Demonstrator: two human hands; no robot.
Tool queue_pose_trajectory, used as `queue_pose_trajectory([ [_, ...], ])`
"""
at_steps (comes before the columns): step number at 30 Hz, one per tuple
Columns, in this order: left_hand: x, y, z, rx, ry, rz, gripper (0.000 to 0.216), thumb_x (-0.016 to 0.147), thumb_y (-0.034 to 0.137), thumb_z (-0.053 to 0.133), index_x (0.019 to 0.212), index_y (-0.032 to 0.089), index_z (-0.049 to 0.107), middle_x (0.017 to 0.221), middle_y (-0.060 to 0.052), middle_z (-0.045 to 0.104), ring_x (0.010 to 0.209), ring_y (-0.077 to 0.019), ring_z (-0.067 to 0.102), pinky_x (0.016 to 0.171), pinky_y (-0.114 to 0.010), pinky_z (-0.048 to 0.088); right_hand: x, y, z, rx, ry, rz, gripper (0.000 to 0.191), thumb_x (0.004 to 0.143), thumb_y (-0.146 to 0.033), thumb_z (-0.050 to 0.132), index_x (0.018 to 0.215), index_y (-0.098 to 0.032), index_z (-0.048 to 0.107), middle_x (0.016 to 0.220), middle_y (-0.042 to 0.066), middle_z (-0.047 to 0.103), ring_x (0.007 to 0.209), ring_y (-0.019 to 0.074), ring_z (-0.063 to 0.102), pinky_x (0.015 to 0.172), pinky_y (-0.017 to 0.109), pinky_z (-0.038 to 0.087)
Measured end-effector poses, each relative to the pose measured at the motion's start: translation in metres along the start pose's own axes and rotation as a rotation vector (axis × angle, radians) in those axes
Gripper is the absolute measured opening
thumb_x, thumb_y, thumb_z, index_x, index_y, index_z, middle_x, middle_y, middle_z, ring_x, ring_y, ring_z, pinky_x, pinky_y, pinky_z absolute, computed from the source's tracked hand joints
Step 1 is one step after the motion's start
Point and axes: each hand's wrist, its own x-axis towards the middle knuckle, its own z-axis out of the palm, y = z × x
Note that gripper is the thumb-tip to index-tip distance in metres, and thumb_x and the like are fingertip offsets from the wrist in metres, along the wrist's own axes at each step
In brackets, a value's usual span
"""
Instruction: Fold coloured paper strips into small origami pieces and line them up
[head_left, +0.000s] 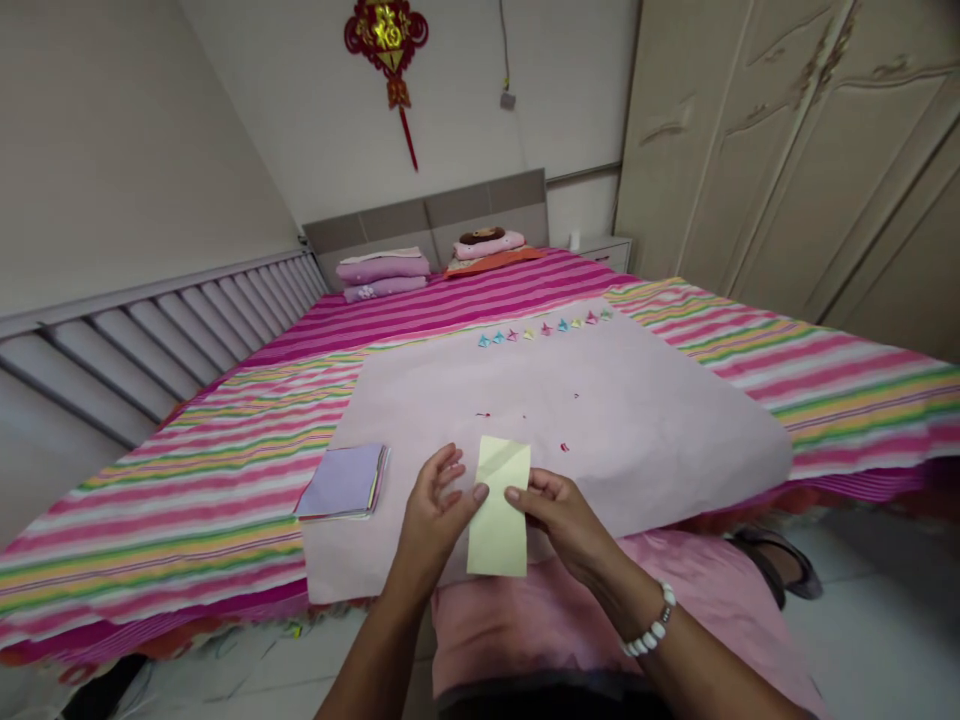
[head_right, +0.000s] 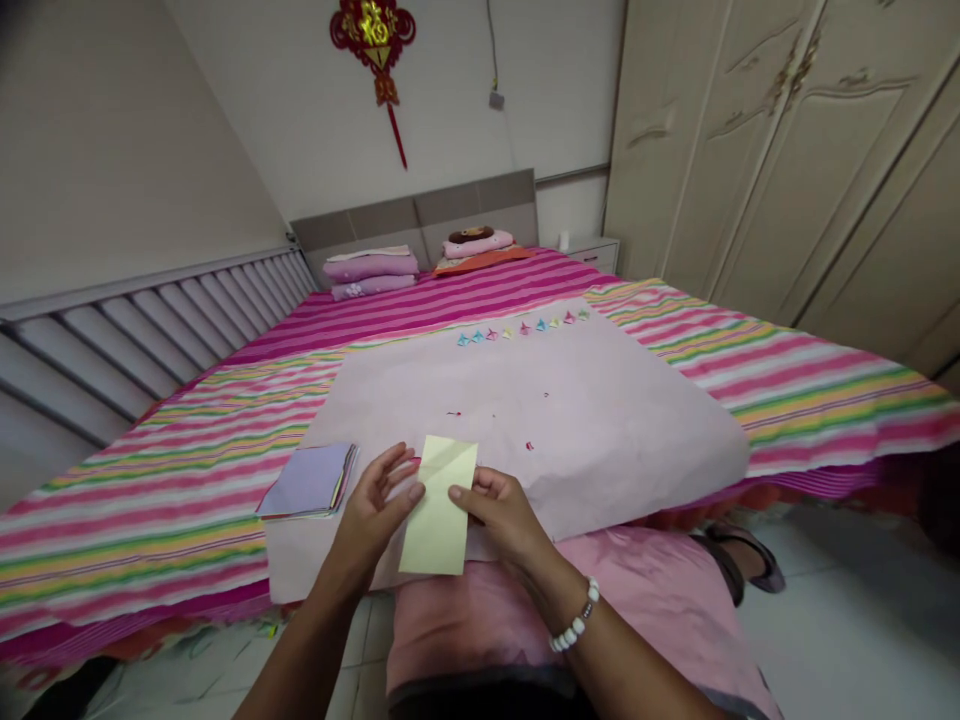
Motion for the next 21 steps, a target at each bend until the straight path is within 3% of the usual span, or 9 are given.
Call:
queue_pose_trajectory([
  [2, -0.005, 0.0, 0.003, -0.104, -0.171, -0.162, 0.064, 0.055, 0.037, 0.082, 0.112, 0.017, 0.06, 0.115, -0.014, 0.065, 0.099, -0.0278, 0.064, 0.079, -0.035, 0.052, -0.002, -0.003, -0.002, 0.02, 0.023, 0.0, 0.031, 0.062, -0.039, 0.081, 0.08, -0.017, 0.071, 0.069, 0.003, 0.071, 0.061, 0.0174, 0.061, 0.065, 0.031, 0.047],
  [5, -0.014, 0.003, 0.008, -0.133, -0.306, -0.279, 0.042, 0.061, 0.04, 0.079, 0.089, 0.013, 0.067, 0.079, -0.008, 0.072, 0.069, -0.0202, 0.067, 0.062, -0.029, 0.051, -0.005, -0.006, -0.005, 0.007, 0.064, -0.003, 0.027, 0.063, -0.038, 0.08, 0.073, -0.016, 0.07, 0.062, 0.001, 0.066, 0.056, 0.013, 0.055, 0.057, 0.025, 0.041],
  [10, -0.019, 0.006, 0.008, -0.058, -0.286, -0.255, 0.03, 0.066, 0.04, 0.076, 0.074, 0.012, 0.068, 0.061, -0.002, 0.068, 0.051, -0.0108, 0.057, 0.05, -0.02, 0.042, -0.008, -0.01, -0.013, -0.04, 0.123, -0.032, 0.025, 0.062, -0.034, 0.081, 0.07, -0.014, 0.069, 0.053, -0.003, 0.057, 0.046, 0.0062, 0.041, 0.047, 0.02, 0.029],
  [17, -0.015, -0.006, 0.0, -0.042, -0.147, -0.171, 0.025, 0.064, 0.036, 0.078, 0.075, 0.014, 0.071, 0.066, -0.002, 0.069, 0.061, -0.0128, 0.059, 0.058, -0.021, 0.044, -0.009, -0.014, -0.025, -0.048, 0.196, -0.107, 0.023, 0.058, -0.031, 0.083, 0.069, -0.016, 0.069, 0.056, -0.003, 0.062, 0.049, 0.008, 0.048, 0.05, 0.02, 0.035],
  [21, -0.017, -0.004, -0.004, 0.085, -0.279, -0.106, 0.021, 0.068, 0.034, 0.075, 0.075, 0.013, 0.073, 0.061, -0.002, 0.064, 0.057, -0.0106, 0.053, 0.055, -0.02, 0.04, -0.011, -0.019, -0.028, -0.122, 0.157, -0.124, 0.027, 0.055, -0.03, 0.085, 0.07, -0.016, 0.069, 0.062, 0.0, 0.067, 0.056, 0.0122, 0.055, 0.055, 0.023, 0.041],
])
